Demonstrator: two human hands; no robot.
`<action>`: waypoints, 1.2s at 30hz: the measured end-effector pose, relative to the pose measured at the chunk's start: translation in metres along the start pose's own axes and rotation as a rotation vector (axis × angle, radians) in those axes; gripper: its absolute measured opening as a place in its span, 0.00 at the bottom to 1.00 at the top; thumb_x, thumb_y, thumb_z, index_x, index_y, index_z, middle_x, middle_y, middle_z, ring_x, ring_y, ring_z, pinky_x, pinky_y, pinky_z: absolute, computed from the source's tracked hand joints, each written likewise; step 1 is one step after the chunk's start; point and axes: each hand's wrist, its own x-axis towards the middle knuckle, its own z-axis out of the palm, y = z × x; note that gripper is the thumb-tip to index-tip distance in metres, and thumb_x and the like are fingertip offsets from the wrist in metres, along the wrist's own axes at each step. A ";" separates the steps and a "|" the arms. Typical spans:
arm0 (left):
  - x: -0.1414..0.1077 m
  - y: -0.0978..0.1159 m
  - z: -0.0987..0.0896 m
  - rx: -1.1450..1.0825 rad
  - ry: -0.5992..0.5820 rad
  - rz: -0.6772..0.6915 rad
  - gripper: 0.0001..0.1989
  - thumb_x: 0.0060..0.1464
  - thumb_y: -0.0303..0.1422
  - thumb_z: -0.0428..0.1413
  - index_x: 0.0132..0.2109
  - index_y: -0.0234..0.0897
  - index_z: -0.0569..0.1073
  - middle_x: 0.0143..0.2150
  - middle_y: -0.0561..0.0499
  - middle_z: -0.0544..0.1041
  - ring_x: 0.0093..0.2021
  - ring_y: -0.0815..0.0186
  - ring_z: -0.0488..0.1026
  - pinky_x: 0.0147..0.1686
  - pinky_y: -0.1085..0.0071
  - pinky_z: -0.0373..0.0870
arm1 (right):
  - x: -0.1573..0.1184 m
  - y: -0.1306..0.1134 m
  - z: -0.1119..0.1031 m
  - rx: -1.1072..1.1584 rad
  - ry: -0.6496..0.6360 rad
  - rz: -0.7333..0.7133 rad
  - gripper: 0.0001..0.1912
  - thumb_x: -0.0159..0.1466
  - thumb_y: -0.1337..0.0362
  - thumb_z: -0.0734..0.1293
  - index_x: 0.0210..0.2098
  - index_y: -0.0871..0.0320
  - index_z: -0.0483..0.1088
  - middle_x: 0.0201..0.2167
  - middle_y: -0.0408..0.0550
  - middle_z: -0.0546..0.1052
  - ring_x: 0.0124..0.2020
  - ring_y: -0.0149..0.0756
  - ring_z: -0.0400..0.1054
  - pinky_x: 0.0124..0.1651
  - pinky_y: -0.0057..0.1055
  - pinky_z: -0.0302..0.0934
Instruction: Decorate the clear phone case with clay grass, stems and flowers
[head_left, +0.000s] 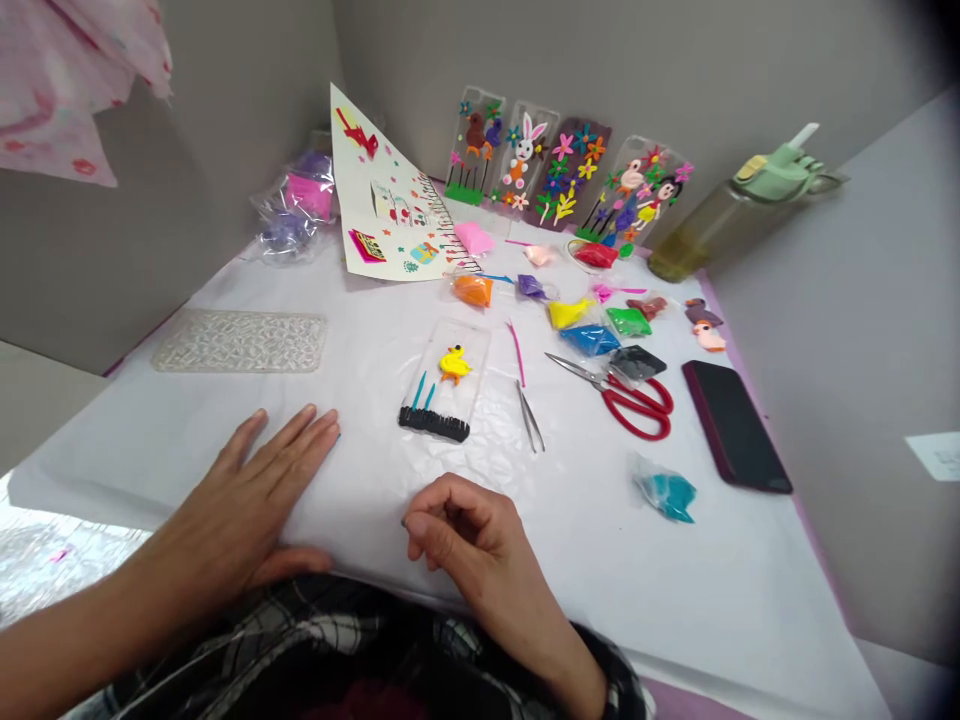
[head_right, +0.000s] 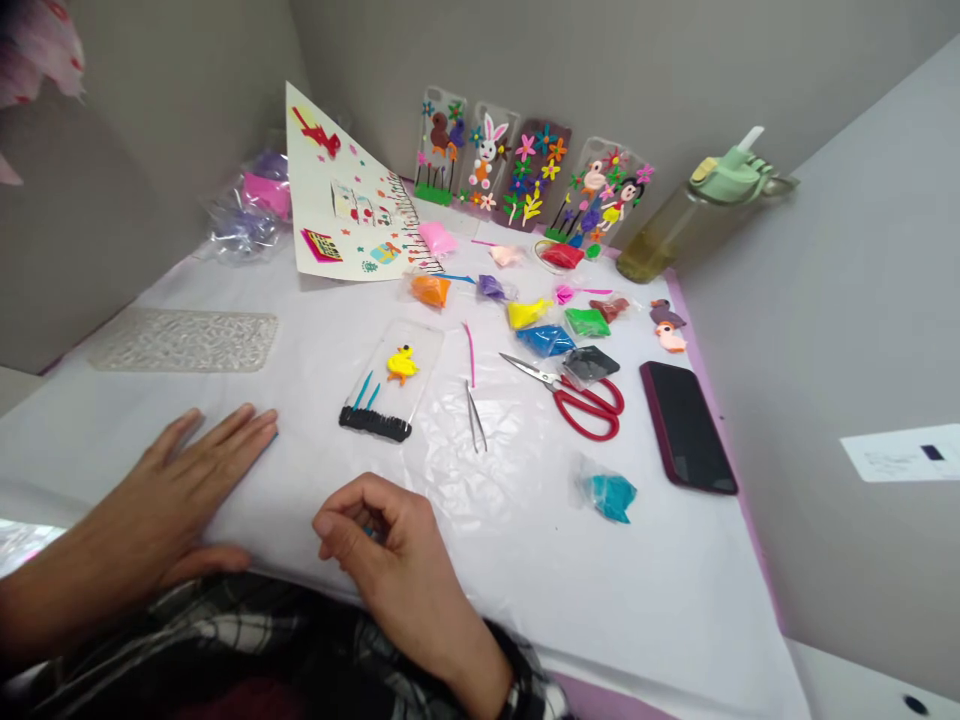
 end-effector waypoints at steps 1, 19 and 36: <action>-0.001 0.001 0.000 -0.025 -0.009 -0.032 0.59 0.70 0.72 0.43 0.88 0.37 0.35 0.81 0.31 0.68 0.81 0.39 0.65 0.84 0.46 0.39 | 0.000 0.000 0.000 0.000 -0.001 -0.001 0.13 0.71 0.54 0.75 0.34 0.55 0.76 0.28 0.41 0.76 0.30 0.33 0.64 0.36 0.31 0.57; -0.001 -0.015 0.002 0.009 -0.012 0.028 0.59 0.71 0.71 0.44 0.87 0.30 0.41 0.81 0.28 0.67 0.82 0.35 0.61 0.83 0.42 0.41 | 0.001 -0.001 0.000 0.003 -0.010 0.008 0.13 0.70 0.54 0.75 0.35 0.54 0.77 0.28 0.41 0.76 0.31 0.33 0.64 0.37 0.32 0.57; -0.008 -0.002 -0.006 0.024 -0.003 -0.033 0.50 0.75 0.67 0.41 0.87 0.38 0.47 0.84 0.31 0.62 0.86 0.36 0.52 0.83 0.34 0.42 | 0.001 -0.002 0.000 -0.010 -0.010 0.001 0.13 0.72 0.54 0.74 0.34 0.54 0.77 0.28 0.40 0.76 0.31 0.33 0.64 0.36 0.32 0.57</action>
